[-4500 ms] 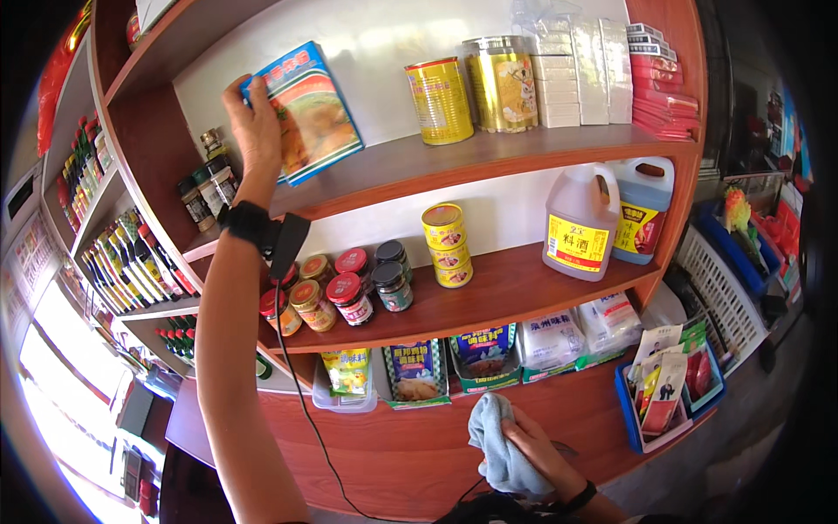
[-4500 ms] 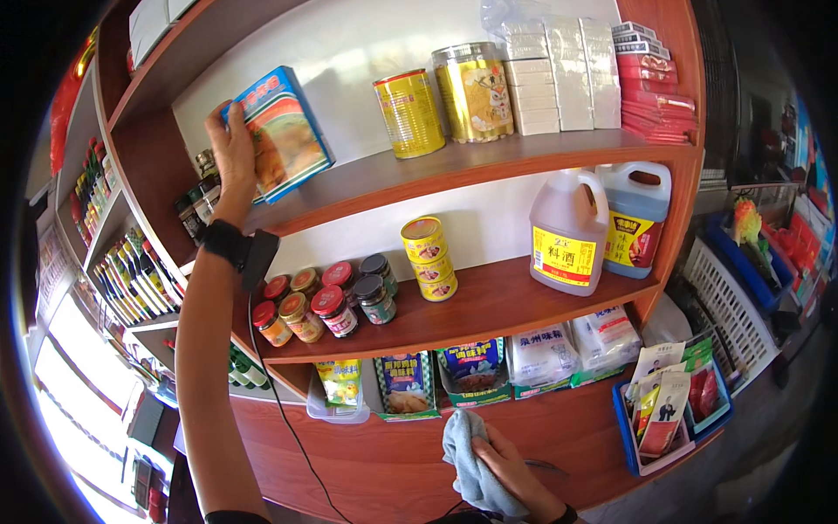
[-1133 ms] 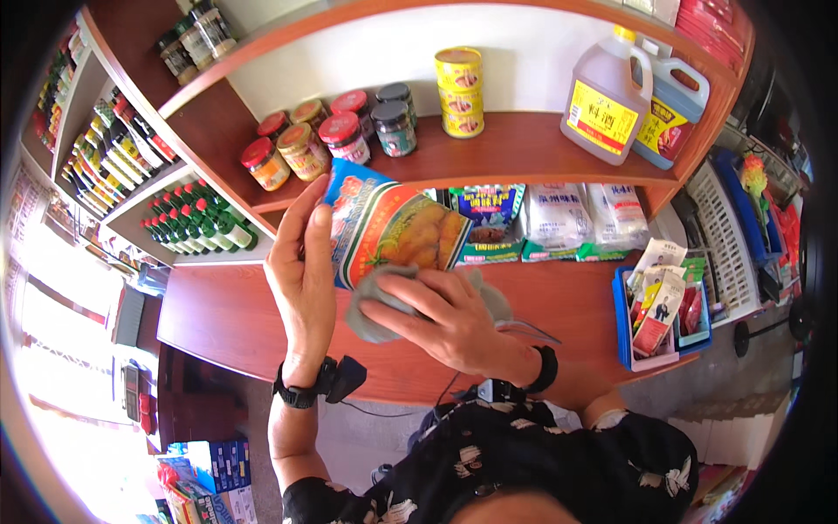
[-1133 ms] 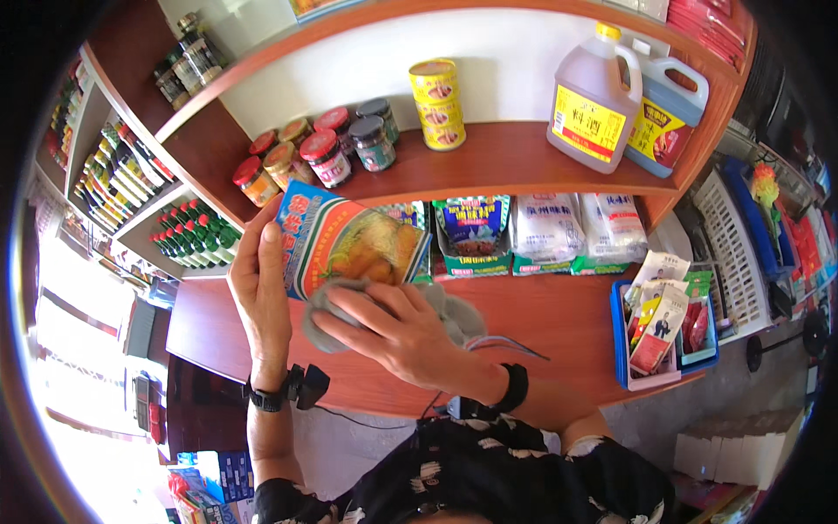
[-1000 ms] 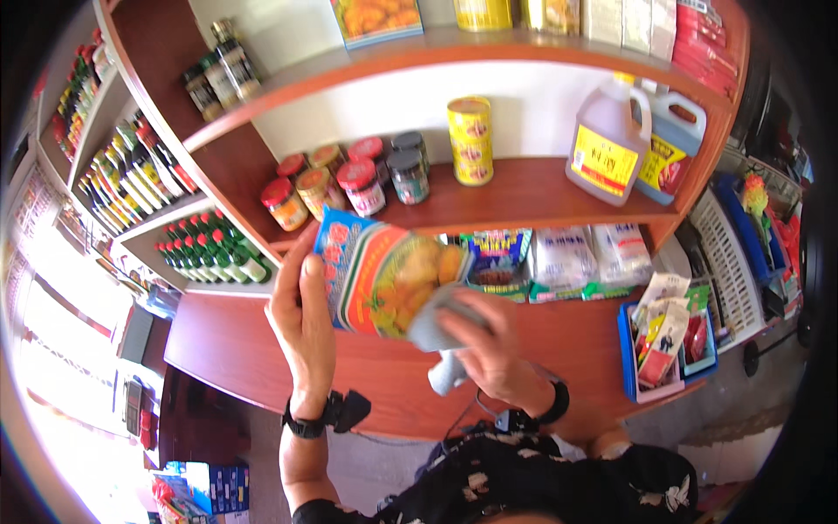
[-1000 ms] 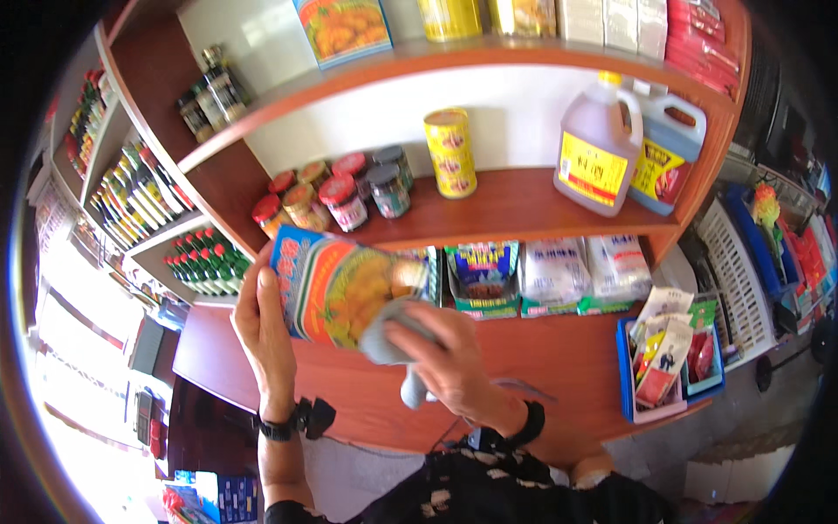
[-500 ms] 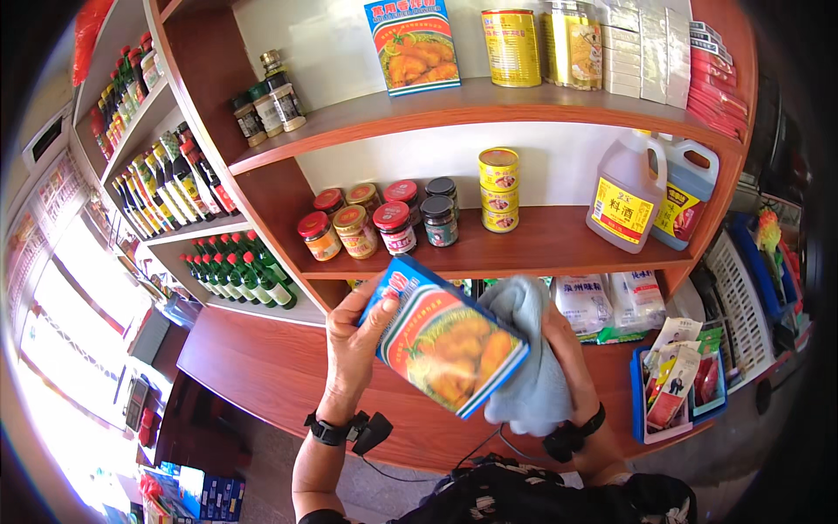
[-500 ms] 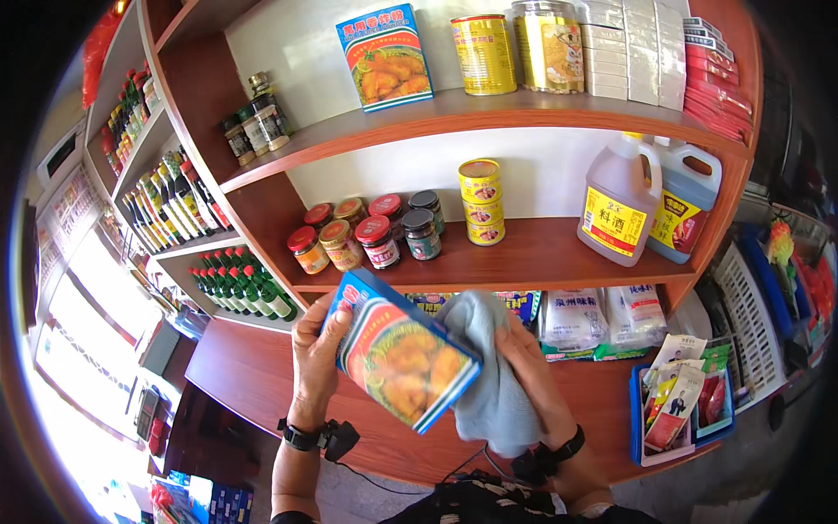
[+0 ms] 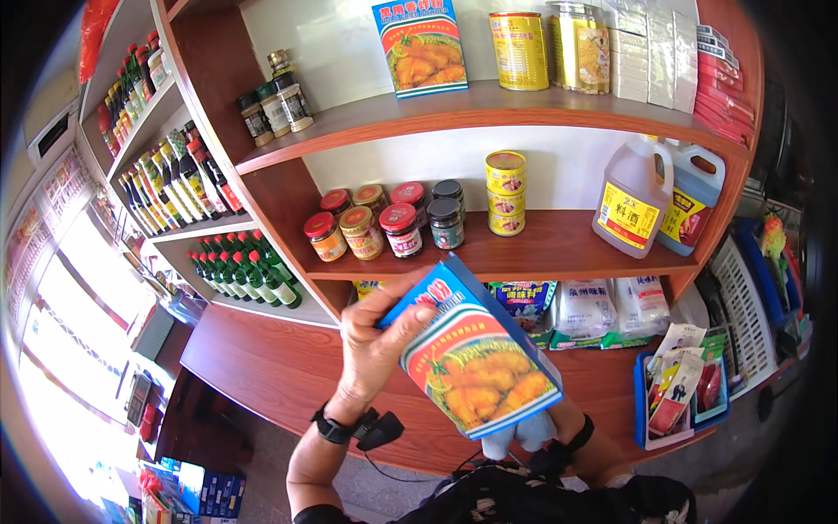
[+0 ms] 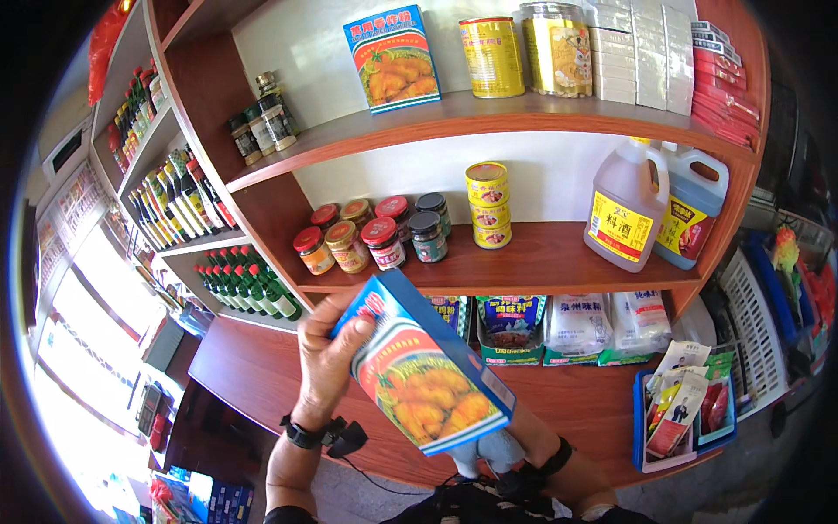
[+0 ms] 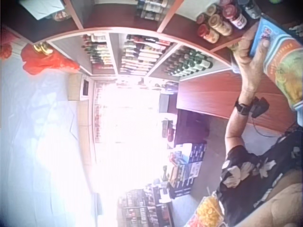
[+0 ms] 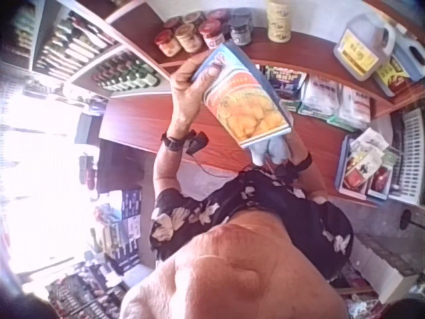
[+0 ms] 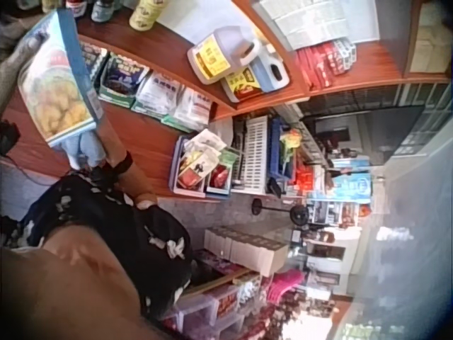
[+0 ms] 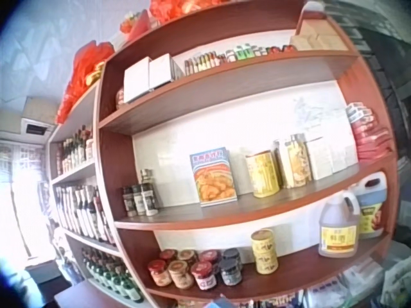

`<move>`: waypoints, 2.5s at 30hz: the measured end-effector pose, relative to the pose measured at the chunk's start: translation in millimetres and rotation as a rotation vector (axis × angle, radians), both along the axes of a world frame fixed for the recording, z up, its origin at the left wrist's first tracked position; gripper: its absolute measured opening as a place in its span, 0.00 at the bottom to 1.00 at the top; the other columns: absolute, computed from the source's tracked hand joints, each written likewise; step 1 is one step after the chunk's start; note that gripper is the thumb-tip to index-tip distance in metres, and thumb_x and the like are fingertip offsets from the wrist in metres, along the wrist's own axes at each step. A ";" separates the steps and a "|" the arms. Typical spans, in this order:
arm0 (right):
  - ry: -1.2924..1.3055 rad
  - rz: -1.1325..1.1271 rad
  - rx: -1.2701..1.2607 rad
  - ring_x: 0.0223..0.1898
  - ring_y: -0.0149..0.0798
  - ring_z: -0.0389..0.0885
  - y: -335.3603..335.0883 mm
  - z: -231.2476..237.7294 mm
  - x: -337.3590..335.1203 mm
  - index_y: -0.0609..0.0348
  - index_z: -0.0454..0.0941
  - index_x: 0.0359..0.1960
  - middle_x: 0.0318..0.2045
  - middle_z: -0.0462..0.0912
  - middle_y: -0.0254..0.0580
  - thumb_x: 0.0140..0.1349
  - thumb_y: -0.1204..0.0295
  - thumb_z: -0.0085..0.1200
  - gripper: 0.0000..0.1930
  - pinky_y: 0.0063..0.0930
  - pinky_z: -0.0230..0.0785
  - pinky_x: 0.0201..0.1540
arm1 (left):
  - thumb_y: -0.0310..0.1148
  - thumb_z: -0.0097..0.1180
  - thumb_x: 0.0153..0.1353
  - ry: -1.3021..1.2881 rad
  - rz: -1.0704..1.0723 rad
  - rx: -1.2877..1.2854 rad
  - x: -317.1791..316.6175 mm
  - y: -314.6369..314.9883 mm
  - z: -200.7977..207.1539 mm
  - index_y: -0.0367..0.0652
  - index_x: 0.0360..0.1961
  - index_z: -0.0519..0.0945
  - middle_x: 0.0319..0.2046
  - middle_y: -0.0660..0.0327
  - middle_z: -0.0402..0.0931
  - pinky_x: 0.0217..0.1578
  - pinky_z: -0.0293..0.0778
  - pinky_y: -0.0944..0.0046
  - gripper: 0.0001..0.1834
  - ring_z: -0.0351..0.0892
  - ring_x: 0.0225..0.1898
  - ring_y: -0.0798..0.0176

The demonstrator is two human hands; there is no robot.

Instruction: Cleaning store shelves and individual product containers using a cloth.

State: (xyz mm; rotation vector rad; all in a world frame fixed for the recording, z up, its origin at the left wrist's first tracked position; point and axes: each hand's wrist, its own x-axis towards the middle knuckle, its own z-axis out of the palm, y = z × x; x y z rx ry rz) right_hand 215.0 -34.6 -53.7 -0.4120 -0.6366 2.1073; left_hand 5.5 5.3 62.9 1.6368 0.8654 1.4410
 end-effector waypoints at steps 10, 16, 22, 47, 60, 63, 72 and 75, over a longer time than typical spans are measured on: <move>-0.407 -0.134 0.385 0.40 0.32 0.78 5.3 67.0 25.1 0.60 0.58 0.64 0.46 0.75 0.40 0.44 0.67 0.69 0.44 0.25 0.76 0.36 | 0.31 0.65 0.54 0.233 0.044 0.253 -21.8 15.1 56.9 0.37 0.50 0.78 0.38 0.59 0.80 0.41 0.73 0.72 0.22 0.77 0.38 0.72; -0.642 -0.233 0.551 0.32 0.27 0.78 15.4 76.9 16.9 0.58 0.67 0.56 0.41 0.76 0.35 0.48 0.72 0.65 0.32 0.23 0.76 0.33 | 0.33 0.69 0.47 0.478 -0.014 0.571 -24.7 17.9 69.1 0.36 0.52 0.77 0.37 0.60 0.77 0.42 0.71 0.69 0.29 0.76 0.37 0.67; -0.429 -0.448 0.407 0.32 0.28 0.79 27.8 81.3 2.6 0.59 0.68 0.56 0.40 0.77 0.36 0.53 0.71 0.59 0.26 0.25 0.78 0.32 | 0.37 0.72 0.45 -0.359 -0.173 0.338 -22.1 29.2 42.6 0.42 0.67 0.52 0.54 0.55 0.65 0.54 0.68 0.59 0.51 0.67 0.57 0.60; -0.669 -0.815 0.529 0.39 0.24 0.74 45.2 150.9 36.5 0.58 0.64 0.57 0.40 0.75 0.34 0.58 0.59 0.61 0.29 0.19 0.68 0.40 | 0.37 0.59 0.60 -0.037 -0.119 0.276 2.4 258.5 166.6 0.40 0.64 0.54 0.46 0.53 0.71 0.48 0.73 0.61 0.36 0.74 0.48 0.59; -1.001 -1.591 1.401 0.44 0.40 0.75 181.6 291.5 97.4 0.64 0.66 0.53 0.41 0.76 0.48 0.56 0.49 0.56 0.33 0.34 0.68 0.46 | 0.31 0.65 0.53 0.083 -0.344 0.007 7.5 263.5 180.8 0.42 0.54 0.69 0.50 0.59 0.74 0.56 0.70 0.62 0.27 0.74 0.52 0.62; -1.321 -1.482 1.655 0.50 0.48 0.73 199.3 260.7 82.0 0.64 0.70 0.50 0.43 0.77 0.49 0.57 0.51 0.54 0.29 0.41 0.65 0.53 | 0.30 0.66 0.51 0.085 -0.361 -0.005 9.1 264.5 181.2 0.42 0.52 0.70 0.49 0.59 0.75 0.55 0.70 0.62 0.27 0.75 0.51 0.62; -1.848 -1.035 1.561 0.48 0.49 0.73 198.1 250.3 51.0 0.57 0.78 0.47 0.42 0.78 0.47 0.59 0.60 0.53 0.18 0.39 0.64 0.52 | 0.34 0.68 0.49 0.061 -0.312 0.060 0.0 266.8 177.1 0.40 0.50 0.71 0.47 0.59 0.76 0.51 0.71 0.63 0.28 0.76 0.48 0.62; -1.881 -0.901 1.508 0.50 0.51 0.72 199.1 259.1 23.3 0.59 0.77 0.48 0.42 0.77 0.51 0.59 0.61 0.53 0.19 0.40 0.63 0.54 | 0.34 0.67 0.50 -0.006 -0.228 0.214 -14.3 242.8 175.9 0.38 0.49 0.72 0.45 0.58 0.77 0.48 0.72 0.65 0.26 0.77 0.46 0.63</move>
